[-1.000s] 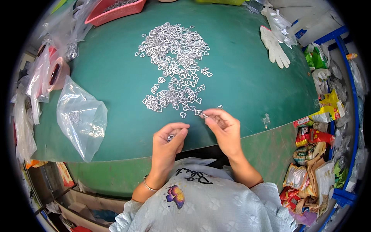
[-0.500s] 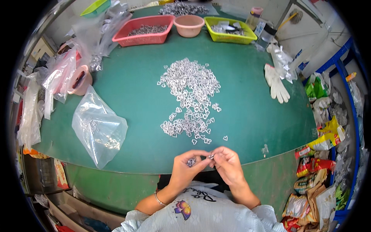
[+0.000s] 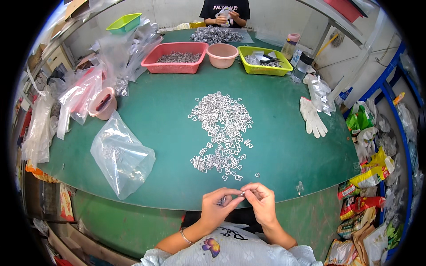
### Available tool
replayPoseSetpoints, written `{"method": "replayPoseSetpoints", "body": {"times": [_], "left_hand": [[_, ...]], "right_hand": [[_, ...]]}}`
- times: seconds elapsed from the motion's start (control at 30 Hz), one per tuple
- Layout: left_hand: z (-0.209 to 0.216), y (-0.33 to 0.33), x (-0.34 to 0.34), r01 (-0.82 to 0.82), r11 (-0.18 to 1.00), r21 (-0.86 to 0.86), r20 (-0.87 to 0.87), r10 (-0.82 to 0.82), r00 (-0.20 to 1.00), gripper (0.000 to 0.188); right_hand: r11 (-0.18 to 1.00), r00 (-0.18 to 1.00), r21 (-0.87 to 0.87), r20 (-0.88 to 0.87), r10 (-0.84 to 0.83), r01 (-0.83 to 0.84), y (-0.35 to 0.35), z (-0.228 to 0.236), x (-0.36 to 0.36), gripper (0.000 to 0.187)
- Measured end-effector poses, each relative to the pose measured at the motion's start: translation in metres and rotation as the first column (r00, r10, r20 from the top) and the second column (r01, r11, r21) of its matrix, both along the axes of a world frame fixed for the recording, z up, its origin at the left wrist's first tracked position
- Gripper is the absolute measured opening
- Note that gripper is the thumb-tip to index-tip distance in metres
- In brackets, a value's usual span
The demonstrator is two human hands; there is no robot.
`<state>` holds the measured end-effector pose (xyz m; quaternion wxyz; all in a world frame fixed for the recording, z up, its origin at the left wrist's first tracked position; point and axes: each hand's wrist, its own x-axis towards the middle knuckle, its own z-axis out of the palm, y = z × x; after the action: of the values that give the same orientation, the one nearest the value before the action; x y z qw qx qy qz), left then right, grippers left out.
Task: The person assembles small heart-shaped metal pendants by hand at a green worktable. They repeatedly pick up two pieces, interlock them, and place the assembled unit back onto the table. Another person is visible in the background performing a similar task.
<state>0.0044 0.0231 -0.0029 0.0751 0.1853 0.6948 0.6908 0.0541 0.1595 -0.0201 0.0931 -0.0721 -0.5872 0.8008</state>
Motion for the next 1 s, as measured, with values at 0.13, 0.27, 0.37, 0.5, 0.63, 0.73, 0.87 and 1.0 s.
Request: {"method": "replayPoseSetpoints", "body": {"times": [0.13, 0.27, 0.37, 0.5, 0.63, 0.73, 0.87, 1.0], "left_hand": [[-0.006, -0.002, 0.003, 0.013, 0.997, 0.072, 0.121, -0.022, 0.992, 0.017], [-0.005, -0.001, 0.003, 0.034, 0.996, 0.079, 0.172, -0.047, 0.984, 0.017], [-0.006, -0.004, 0.002, 0.097, 0.992, 0.079, 0.186, -0.110, 0.976, 0.012], [-0.013, -0.003, -0.002, 0.098, 0.992, 0.085, 0.289, -0.119, 0.950, 0.013], [-0.014, -0.004, -0.006, 0.160, 0.978, 0.132, 0.354, -0.198, 0.914, 0.014], [-0.013, -0.003, -0.011, 0.196, 0.961, 0.197, 0.449, -0.266, 0.853, 0.013], [-0.008, 0.003, -0.015, 0.178, 0.967, 0.183, 0.518, -0.248, 0.819, 0.013], [-0.012, 0.011, -0.020, 0.165, 0.974, 0.156, 0.448, -0.219, 0.867, 0.012]], "right_hand": [[0.999, 0.998, -0.025, -0.055, 0.034, -0.035, -0.002, 0.000, -0.001, 0.008], [0.997, 0.991, 0.078, -0.132, 0.004, 0.006, -0.003, 0.001, -0.001, 0.007], [0.970, 0.987, 0.239, -0.160, -0.006, 0.045, 0.000, 0.001, -0.003, 0.006], [0.898, 0.974, 0.428, -0.226, -0.005, 0.104, 0.002, 0.005, -0.006, 0.004], [0.873, 0.975, 0.477, -0.221, 0.006, 0.103, 0.006, 0.009, -0.008, 0.006], [0.881, 0.977, 0.466, -0.210, 0.022, 0.080, 0.011, 0.008, -0.009, 0.008], [0.916, 0.984, 0.392, -0.176, -0.018, 0.086, 0.014, 0.006, -0.011, 0.010], [0.930, 0.985, 0.356, -0.171, -0.035, 0.095, 0.019, 0.005, -0.015, 0.011]]}}
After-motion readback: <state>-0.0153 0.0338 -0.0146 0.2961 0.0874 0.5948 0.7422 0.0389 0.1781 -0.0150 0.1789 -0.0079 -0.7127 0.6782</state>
